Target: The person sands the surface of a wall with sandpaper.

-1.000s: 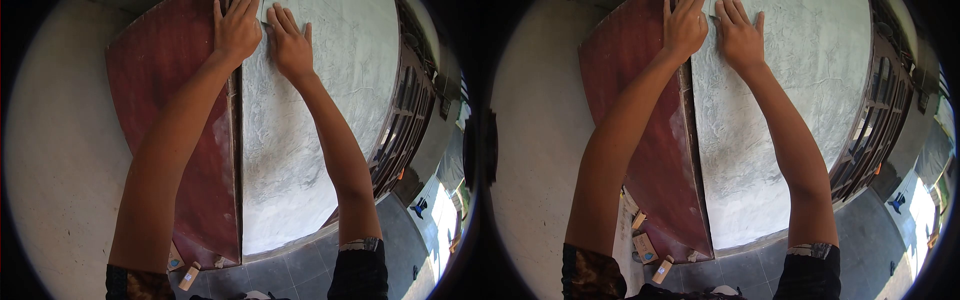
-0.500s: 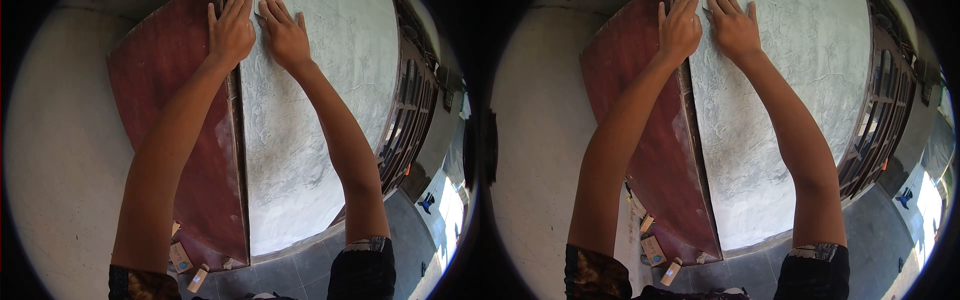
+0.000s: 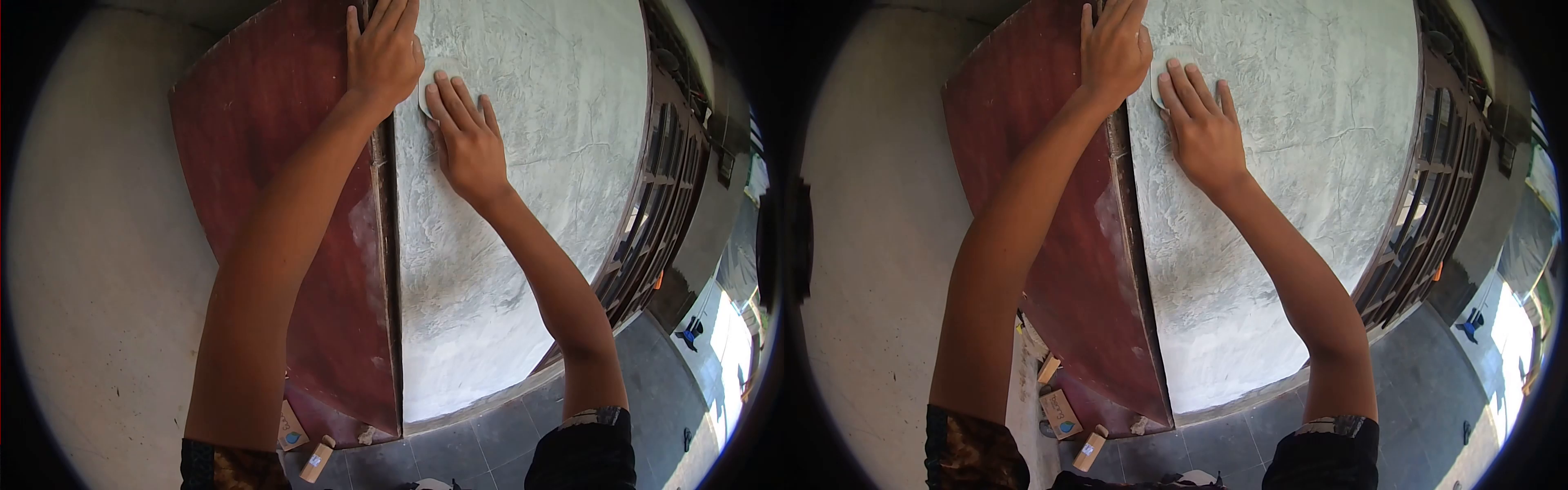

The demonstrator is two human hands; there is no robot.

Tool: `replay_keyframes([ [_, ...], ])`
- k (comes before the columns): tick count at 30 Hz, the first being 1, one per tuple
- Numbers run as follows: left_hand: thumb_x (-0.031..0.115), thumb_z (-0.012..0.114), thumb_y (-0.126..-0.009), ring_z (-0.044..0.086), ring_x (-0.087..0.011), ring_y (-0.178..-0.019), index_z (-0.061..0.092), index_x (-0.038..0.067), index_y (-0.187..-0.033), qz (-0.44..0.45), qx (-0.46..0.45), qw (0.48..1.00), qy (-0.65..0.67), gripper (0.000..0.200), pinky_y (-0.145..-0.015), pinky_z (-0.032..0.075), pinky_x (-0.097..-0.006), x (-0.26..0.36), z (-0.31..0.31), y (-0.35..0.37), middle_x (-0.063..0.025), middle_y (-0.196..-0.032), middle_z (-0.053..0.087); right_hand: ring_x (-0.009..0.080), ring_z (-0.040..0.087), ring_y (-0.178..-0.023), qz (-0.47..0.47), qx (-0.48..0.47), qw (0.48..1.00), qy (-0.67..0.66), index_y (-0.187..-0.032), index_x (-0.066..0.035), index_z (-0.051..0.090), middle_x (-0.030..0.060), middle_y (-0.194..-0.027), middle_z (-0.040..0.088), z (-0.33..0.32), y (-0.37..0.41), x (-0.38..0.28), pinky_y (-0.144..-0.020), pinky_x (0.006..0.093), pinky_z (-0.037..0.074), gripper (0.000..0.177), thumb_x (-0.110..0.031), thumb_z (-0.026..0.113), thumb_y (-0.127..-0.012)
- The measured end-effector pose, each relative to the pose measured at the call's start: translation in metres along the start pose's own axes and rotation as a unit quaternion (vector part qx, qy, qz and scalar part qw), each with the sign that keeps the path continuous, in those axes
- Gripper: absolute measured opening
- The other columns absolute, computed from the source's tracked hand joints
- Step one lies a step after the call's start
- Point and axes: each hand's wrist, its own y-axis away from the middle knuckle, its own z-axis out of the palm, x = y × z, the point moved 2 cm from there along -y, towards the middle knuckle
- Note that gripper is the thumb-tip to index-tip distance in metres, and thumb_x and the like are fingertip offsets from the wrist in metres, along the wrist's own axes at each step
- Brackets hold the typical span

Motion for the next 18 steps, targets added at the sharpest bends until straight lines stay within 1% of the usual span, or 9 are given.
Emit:
replay_keyframes([
  [1,0.002,0.048,-0.095,0.032,-0.0311,-0.154,0.051,-0.003,-0.146,-0.002,0.001,1.0,0.001,0.051,-0.123,0.021,-0.0623,0.0,-0.001,0.002,-0.0174,-0.162,0.041,0.0268,0.048,-0.144,0.005,-0.036,0.999,0.013,-0.147,-0.014,0.054,0.0068,-0.158,0.049,-0.002,0.014,-0.003,-0.115,0.0637,0.037,0.047,-0.024,0.059,-0.102],
  [3,0.001,0.048,-0.094,0.032,-0.0313,-0.154,0.052,-0.004,-0.145,-0.007,-0.001,1.0,0.012,0.051,-0.122,0.022,-0.0622,0.002,0.0,0.0,-0.0174,-0.162,0.041,0.0263,0.049,-0.143,-0.008,-0.021,1.0,0.017,-0.147,-0.014,0.055,0.0069,-0.157,0.05,0.0,-0.02,0.011,-0.114,0.0643,0.038,0.046,-0.023,0.059,-0.102],
  [5,0.0,0.048,-0.094,0.032,-0.0312,-0.154,0.051,-0.004,-0.146,-0.004,-0.006,1.0,0.007,0.052,-0.123,0.022,-0.0619,0.003,-0.002,-0.002,-0.0175,-0.162,0.041,0.027,0.047,-0.145,0.004,0.064,0.997,0.049,-0.149,-0.016,0.054,0.0033,-0.158,0.049,0.004,-0.078,0.028,-0.114,0.0609,0.04,0.047,-0.018,0.059,-0.102],
  [7,0.0,0.048,-0.094,0.032,-0.0312,-0.154,0.051,-0.004,-0.146,-0.008,-0.016,1.0,0.002,0.053,-0.123,0.022,-0.0616,0.002,-0.006,-0.001,-0.0175,-0.162,0.041,0.0268,0.047,-0.145,0.008,0.06,0.998,0.034,-0.149,-0.016,0.054,0.0031,-0.158,0.05,0.007,-0.095,0.029,-0.115,0.0605,0.039,0.046,-0.018,0.059,-0.103],
  [8,0.0,0.048,-0.094,0.031,-0.0313,-0.154,0.05,-0.004,-0.146,-0.007,-0.018,1.0,0.005,0.053,-0.123,0.022,-0.0614,0.002,-0.008,-0.002,-0.0174,-0.162,0.04,0.0265,0.048,-0.145,0.011,0.056,0.998,0.022,-0.149,-0.016,0.054,0.0029,-0.158,0.05,0.008,-0.094,0.028,-0.115,0.0601,0.039,0.046,-0.018,0.058,-0.103],
  [11,0.001,0.048,-0.095,0.031,-0.0313,-0.154,0.05,-0.003,-0.147,-0.002,-0.018,1.0,0.005,0.053,-0.123,0.022,-0.0613,0.0,-0.001,0.0,-0.0171,-0.162,0.04,0.0251,0.05,-0.142,0.003,0.014,1.0,-0.013,-0.145,-0.014,0.056,0.0045,-0.155,0.051,0.0,-0.012,0.003,-0.114,0.0616,0.039,0.044,-0.022,0.059,-0.102],
  [14,0.002,0.047,-0.095,0.031,-0.031,-0.155,0.049,-0.002,-0.148,0.001,-0.009,1.0,-0.005,0.053,-0.123,0.022,-0.0613,-0.001,-0.001,-0.003,-0.0168,-0.163,0.04,0.025,0.05,-0.142,-0.018,-0.009,1.0,0.017,-0.145,-0.014,0.055,0.0056,-0.156,0.051,-0.004,-0.007,0.006,-0.114,0.0605,0.039,0.044,-0.022,0.059,-0.102],
  [15,0.002,0.048,-0.096,0.03,-0.0309,-0.155,0.049,-0.002,-0.148,0.001,-0.013,1.0,0.0,0.052,-0.123,0.021,-0.0613,0.001,-0.001,-0.002,-0.0167,-0.163,0.04,0.0251,0.05,-0.142,-0.029,0.016,0.999,0.012,-0.145,-0.014,0.056,0.0067,-0.156,0.051,-0.003,-0.038,0.017,-0.114,0.0597,0.039,0.044,-0.022,0.059,-0.102],
  [18,0.002,0.049,-0.096,0.03,-0.0306,-0.155,0.049,-0.001,-0.148,0.001,-0.022,1.0,0.004,0.053,-0.123,0.021,-0.0609,0.0,-0.004,-0.002,-0.0167,-0.163,0.039,0.0253,0.05,-0.142,0.02,-0.036,0.998,0.04,-0.145,-0.013,0.056,0.0076,-0.155,0.051,-0.002,-0.097,0.031,-0.115,0.0597,0.038,0.044,-0.022,0.058,-0.102],
])
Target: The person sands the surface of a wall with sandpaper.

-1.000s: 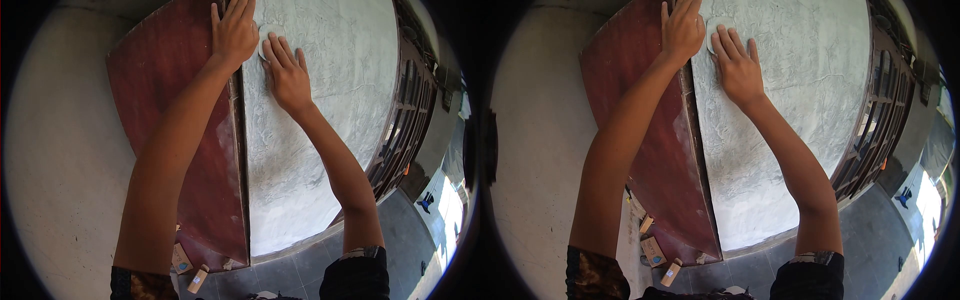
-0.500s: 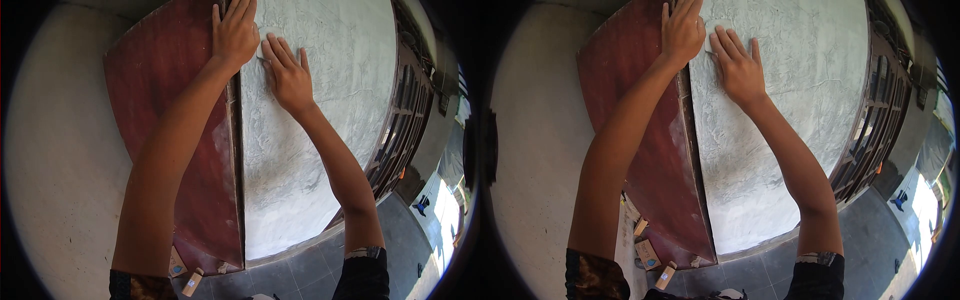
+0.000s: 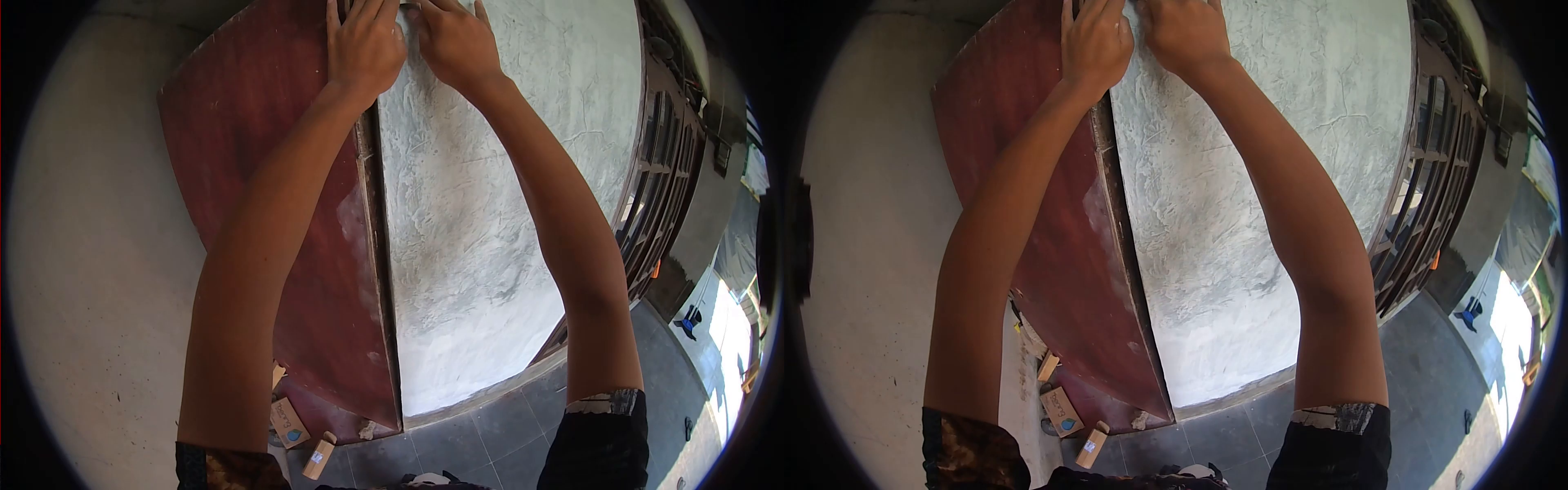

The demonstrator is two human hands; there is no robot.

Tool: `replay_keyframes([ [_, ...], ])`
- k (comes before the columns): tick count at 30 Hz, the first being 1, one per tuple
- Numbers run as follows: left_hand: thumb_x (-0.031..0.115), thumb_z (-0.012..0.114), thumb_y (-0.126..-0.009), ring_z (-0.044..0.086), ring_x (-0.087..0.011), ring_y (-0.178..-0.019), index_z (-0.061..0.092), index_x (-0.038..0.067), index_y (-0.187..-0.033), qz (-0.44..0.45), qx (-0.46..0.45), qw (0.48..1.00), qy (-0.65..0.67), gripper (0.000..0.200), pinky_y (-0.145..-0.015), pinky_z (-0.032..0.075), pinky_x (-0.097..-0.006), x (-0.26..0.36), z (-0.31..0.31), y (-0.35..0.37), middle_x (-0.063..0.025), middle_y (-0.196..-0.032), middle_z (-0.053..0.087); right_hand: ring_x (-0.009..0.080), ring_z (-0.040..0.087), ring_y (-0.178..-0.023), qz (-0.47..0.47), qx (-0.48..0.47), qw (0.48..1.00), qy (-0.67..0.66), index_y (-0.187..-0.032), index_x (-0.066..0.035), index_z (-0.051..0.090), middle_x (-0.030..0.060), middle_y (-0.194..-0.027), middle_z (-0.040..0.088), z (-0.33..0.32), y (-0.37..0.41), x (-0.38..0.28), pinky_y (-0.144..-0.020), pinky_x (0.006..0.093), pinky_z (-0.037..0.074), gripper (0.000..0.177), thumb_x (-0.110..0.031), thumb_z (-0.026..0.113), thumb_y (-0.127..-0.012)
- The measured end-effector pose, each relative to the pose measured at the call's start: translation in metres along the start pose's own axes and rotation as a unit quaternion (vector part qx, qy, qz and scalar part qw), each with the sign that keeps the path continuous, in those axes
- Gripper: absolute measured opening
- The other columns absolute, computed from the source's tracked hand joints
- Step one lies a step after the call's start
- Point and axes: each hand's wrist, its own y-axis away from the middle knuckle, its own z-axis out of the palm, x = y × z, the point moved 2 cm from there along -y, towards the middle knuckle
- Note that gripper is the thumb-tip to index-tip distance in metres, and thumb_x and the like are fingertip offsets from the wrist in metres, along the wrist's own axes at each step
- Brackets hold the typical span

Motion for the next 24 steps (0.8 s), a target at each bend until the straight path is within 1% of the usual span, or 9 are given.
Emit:
replay_keyframes([
  [3,0.002,0.049,-0.096,0.03,-0.0311,-0.155,0.049,-0.002,-0.148,-0.007,0.0,1.0,0.0,0.052,-0.123,0.021,-0.0613,0.0,0.001,-0.001,-0.017,-0.163,0.04,0.0262,0.049,-0.144,0.006,-0.018,1.0,-0.019,-0.15,-0.017,0.052,0.0029,-0.159,0.048,0.002,0.023,-0.008,-0.115,0.0608,0.039,0.046,-0.021,0.056,-0.104],
  [5,0.002,0.048,-0.096,0.031,-0.0313,-0.155,0.049,-0.002,-0.148,-0.001,0.006,1.0,-0.004,0.052,-0.123,0.02,-0.0615,-0.001,0.004,-0.001,-0.0171,-0.162,0.04,0.0257,0.049,-0.143,-0.005,0.017,0.997,-0.074,-0.146,-0.013,0.054,0.009,-0.157,0.049,0.002,0.087,-0.028,-0.118,0.0612,0.035,0.044,-0.021,0.056,-0.103],
  [7,0.003,0.047,-0.097,0.031,-0.0315,-0.154,0.049,-0.002,-0.148,-0.001,0.016,1.0,-0.009,0.052,-0.123,0.02,-0.0617,0.0,0.004,0.0,-0.0173,-0.162,0.041,0.026,0.049,-0.143,-0.017,0.013,0.999,-0.046,-0.146,-0.013,0.054,0.0084,-0.157,0.049,0.001,0.094,-0.028,-0.117,0.0618,0.035,0.044,-0.021,0.056,-0.103],
  [11,0.001,0.048,-0.096,0.032,-0.0318,-0.154,0.048,-0.003,-0.148,-0.008,0.005,1.0,0.003,0.053,-0.123,0.02,-0.0615,0.001,0.002,0.0,-0.0174,-0.162,0.041,0.0252,0.046,-0.146,-0.005,0.056,0.998,0.01,-0.15,-0.017,0.052,0.0026,-0.159,0.047,-0.002,0.01,-0.003,-0.117,0.0599,0.037,0.045,-0.023,0.055,-0.105],
  [14,0.0,0.048,-0.095,0.031,-0.0319,-0.154,0.048,-0.004,-0.148,-0.005,-0.001,1.0,0.003,0.054,-0.123,0.02,-0.0616,-0.001,-0.001,0.001,-0.0175,-0.162,0.041,0.0255,0.047,-0.145,-0.022,0.05,0.997,-0.049,-0.149,-0.016,0.053,0.0027,-0.159,0.048,0.004,0.007,0.004,-0.116,0.0605,0.037,0.045,-0.024,0.055,-0.105],
  [18,0.0,0.047,-0.095,0.031,-0.0319,-0.155,0.048,-0.003,-0.148,-0.004,0.011,1.0,0.001,0.054,-0.123,0.02,-0.0619,0.0,0.004,0.002,-0.0175,-0.162,0.04,0.0277,0.054,-0.138,-0.014,0.03,0.998,-0.056,-0.142,-0.011,0.057,0.0071,-0.152,0.054,-0.004,0.089,-0.022,-0.113,0.0631,0.04,0.041,-0.023,0.059,-0.102],
  [20,0.0,0.047,-0.095,0.03,-0.0316,-0.155,0.049,-0.003,-0.148,-0.009,0.011,1.0,0.004,0.054,-0.123,0.02,-0.0618,0.001,0.003,0.002,-0.0173,-0.163,0.04,0.0281,0.053,-0.139,-0.034,0.028,0.999,-0.013,-0.142,-0.011,0.057,0.0075,-0.153,0.053,-0.004,0.084,-0.021,-0.113,0.0639,0.04,0.041,-0.022,0.058,-0.102],
  [22,0.0,0.047,-0.095,0.03,-0.0314,-0.155,0.049,-0.003,-0.148,-0.008,0.004,1.0,0.005,0.054,-0.123,0.02,-0.0618,0.002,0.002,0.002,-0.017,-0.163,0.04,0.0252,0.045,-0.146,-0.012,0.027,0.999,-0.027,-0.145,-0.015,0.055,0.0063,-0.16,0.046,-0.004,0.02,-0.001,-0.115,0.0678,0.035,0.043,-0.025,0.057,-0.104],
  [24,0.0,0.048,-0.095,0.03,-0.0311,-0.155,0.049,-0.003,-0.148,-0.005,-0.003,1.0,-0.001,0.054,-0.123,0.019,-0.0619,0.001,0.001,0.002,-0.0167,-0.163,0.04,0.0236,0.043,-0.148,0.005,0.022,0.999,-0.029,-0.146,-0.016,0.054,0.0059,-0.162,0.044,0.001,0.0,0.006,-0.115,0.0695,0.033,0.043,-0.026,0.056,-0.104],
])
